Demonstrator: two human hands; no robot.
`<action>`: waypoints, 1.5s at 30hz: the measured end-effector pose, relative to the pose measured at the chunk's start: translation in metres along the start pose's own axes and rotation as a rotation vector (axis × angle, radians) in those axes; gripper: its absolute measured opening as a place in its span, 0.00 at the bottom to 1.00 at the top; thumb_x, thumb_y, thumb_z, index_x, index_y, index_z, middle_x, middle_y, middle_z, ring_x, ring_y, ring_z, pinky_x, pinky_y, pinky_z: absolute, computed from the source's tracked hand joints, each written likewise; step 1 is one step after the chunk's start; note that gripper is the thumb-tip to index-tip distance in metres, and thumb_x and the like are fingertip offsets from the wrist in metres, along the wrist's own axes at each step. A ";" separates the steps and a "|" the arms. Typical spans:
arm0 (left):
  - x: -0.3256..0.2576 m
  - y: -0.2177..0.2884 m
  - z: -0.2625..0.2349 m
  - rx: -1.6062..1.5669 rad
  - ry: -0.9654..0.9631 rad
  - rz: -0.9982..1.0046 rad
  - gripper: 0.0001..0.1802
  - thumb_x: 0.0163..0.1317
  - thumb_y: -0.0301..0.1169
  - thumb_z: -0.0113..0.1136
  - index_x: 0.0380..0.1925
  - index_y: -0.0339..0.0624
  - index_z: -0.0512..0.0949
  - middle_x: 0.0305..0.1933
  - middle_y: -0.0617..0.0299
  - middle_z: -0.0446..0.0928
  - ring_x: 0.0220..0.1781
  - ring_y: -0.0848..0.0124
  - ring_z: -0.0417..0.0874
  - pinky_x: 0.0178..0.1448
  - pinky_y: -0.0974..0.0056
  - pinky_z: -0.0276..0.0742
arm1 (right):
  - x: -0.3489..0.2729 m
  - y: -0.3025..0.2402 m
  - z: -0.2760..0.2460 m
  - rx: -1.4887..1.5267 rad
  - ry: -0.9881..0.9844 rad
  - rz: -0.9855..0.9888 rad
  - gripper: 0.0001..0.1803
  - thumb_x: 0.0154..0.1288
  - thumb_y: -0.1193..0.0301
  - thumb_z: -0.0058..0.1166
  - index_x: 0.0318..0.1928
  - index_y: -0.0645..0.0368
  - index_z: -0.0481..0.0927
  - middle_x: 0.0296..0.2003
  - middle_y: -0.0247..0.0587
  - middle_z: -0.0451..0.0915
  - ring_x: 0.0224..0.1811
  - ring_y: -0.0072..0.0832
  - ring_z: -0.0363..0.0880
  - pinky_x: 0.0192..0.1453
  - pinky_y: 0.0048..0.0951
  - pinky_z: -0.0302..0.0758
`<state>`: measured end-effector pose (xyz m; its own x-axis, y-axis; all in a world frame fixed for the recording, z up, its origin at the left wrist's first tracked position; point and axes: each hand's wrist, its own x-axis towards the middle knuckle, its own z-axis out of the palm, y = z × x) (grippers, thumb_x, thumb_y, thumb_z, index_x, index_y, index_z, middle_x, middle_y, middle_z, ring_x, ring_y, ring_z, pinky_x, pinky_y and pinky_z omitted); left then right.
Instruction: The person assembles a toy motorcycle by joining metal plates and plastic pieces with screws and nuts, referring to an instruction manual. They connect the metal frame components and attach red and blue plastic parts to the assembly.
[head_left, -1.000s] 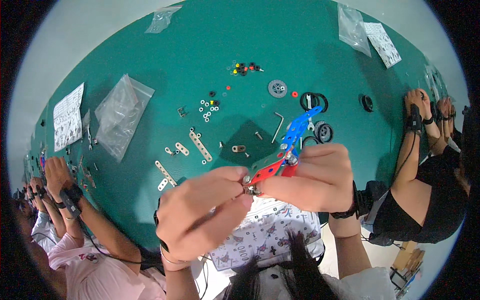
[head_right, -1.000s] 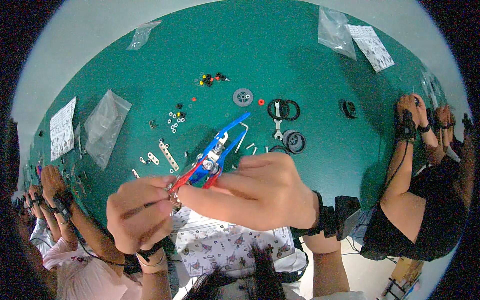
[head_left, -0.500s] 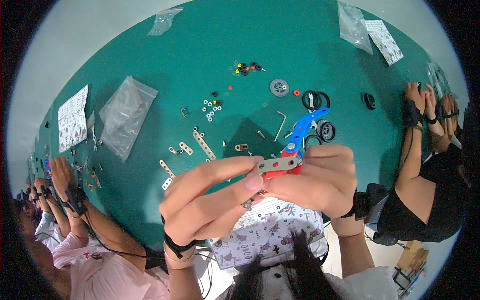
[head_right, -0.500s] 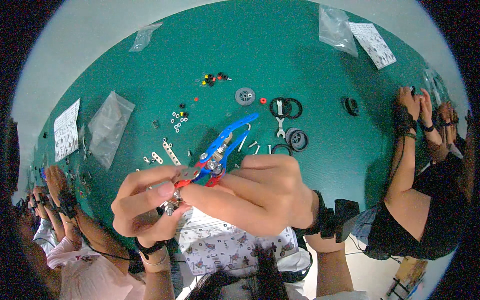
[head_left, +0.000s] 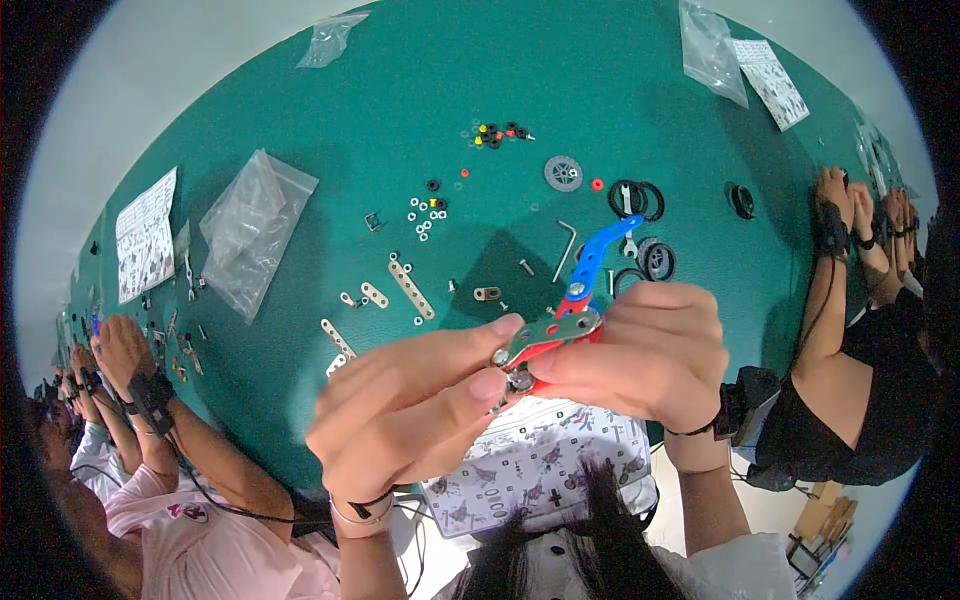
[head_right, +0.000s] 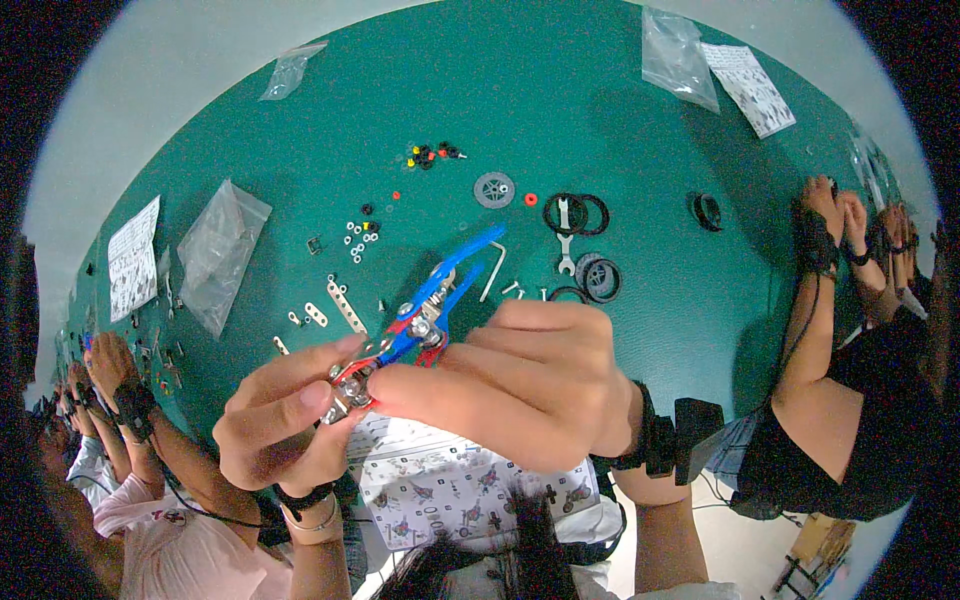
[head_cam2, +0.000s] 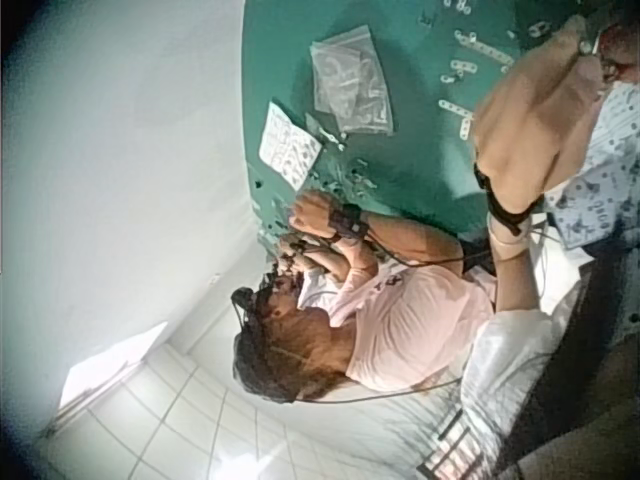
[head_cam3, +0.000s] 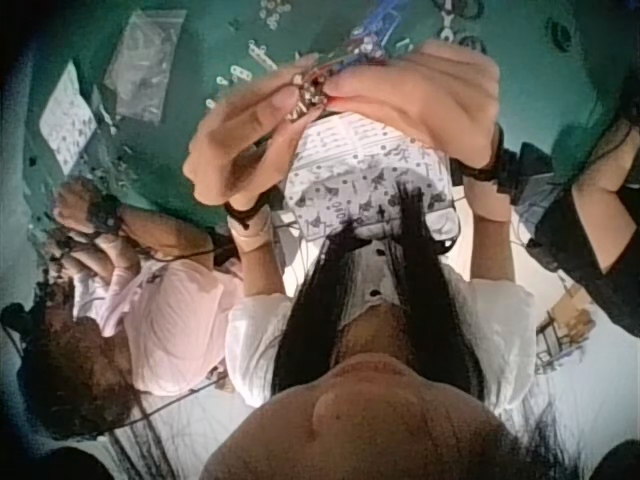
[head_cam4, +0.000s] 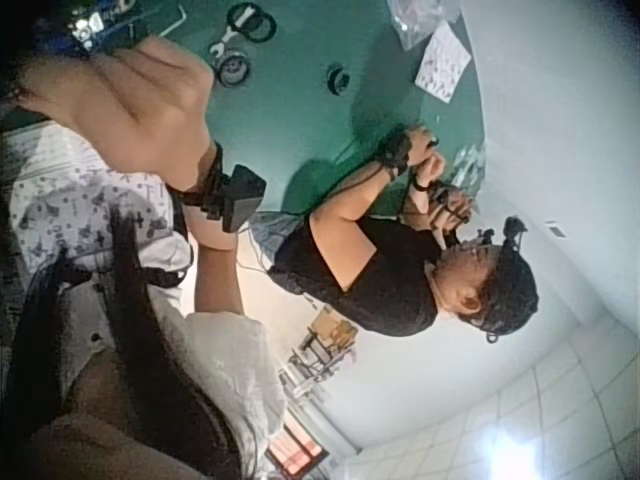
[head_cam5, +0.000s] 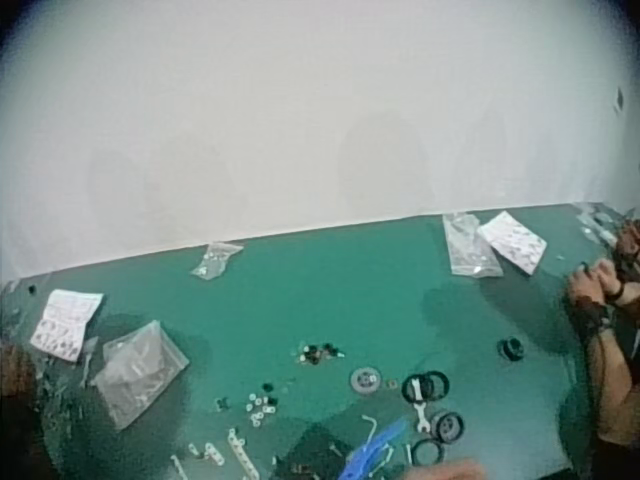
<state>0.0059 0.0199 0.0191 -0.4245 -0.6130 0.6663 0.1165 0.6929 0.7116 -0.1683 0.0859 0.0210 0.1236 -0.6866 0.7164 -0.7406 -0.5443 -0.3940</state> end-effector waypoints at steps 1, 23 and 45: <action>0.000 0.000 0.000 0.036 -0.010 0.026 0.12 0.46 0.20 0.66 0.31 0.36 0.76 0.31 0.44 0.81 0.30 0.57 0.85 0.31 0.62 0.82 | 0.001 0.000 -0.002 0.000 0.001 -0.001 0.17 0.41 0.64 0.69 0.35 0.53 0.81 0.13 0.28 0.72 0.11 0.20 0.65 0.18 0.19 0.54; -0.001 0.006 -0.006 0.203 -0.174 0.232 0.11 0.48 0.17 0.58 0.34 0.28 0.72 0.40 0.36 0.77 0.33 0.55 0.83 0.34 0.58 0.84 | -0.001 0.001 0.000 0.023 -0.045 -0.074 0.19 0.42 0.72 0.59 0.40 0.48 0.80 0.23 0.26 0.77 0.15 0.15 0.69 0.19 0.15 0.59; -0.003 0.000 -0.005 0.288 -0.095 0.128 0.15 0.46 0.20 0.64 0.35 0.39 0.72 0.37 0.47 0.80 0.35 0.57 0.84 0.42 0.59 0.82 | 0.003 -0.007 -0.002 -0.012 -0.114 0.116 0.17 0.39 0.66 0.67 0.35 0.50 0.83 0.18 0.28 0.77 0.15 0.23 0.70 0.20 0.23 0.61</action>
<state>0.0113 0.0201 0.0187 -0.5066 -0.4851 0.7127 -0.0790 0.8493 0.5220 -0.1639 0.0889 0.0268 0.1101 -0.7951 0.5964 -0.7619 -0.4529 -0.4630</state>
